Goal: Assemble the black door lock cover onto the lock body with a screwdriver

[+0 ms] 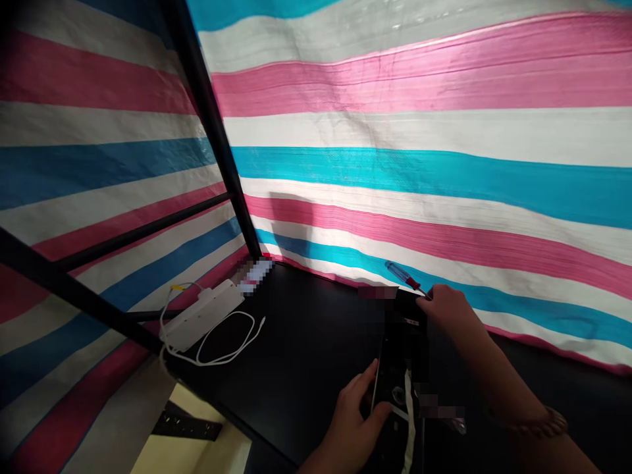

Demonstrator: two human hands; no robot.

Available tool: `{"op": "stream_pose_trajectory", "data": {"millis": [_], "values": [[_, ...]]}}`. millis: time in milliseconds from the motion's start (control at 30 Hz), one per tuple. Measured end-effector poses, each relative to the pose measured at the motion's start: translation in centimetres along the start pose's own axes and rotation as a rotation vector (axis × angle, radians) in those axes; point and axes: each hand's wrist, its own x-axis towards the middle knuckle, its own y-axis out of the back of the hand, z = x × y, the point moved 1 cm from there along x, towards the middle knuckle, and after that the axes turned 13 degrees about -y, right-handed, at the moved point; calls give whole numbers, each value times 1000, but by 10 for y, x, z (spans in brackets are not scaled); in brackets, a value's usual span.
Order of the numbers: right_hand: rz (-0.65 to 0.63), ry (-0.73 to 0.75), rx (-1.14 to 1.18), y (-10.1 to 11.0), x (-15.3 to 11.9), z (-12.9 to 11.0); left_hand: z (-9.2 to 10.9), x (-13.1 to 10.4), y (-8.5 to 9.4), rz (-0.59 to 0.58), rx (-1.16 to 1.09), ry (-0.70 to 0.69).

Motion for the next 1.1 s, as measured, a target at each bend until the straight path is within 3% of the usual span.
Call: {"op": "stream_pose_trajectory", "data": {"millis": [367, 667, 833, 1100], "values": [[30, 73, -11, -4, 2, 13, -3, -2, 4, -22, -7, -34], [165, 176, -223, -23, -28, 21, -9, -3, 3, -24, 18, 15], [200, 197, -267, -23, -31, 23, -9, -2, 3, -27, 16, 32], [169, 141, -2, -27, -14, 33, -7, 0, 4, -71, 31, 61]]}}
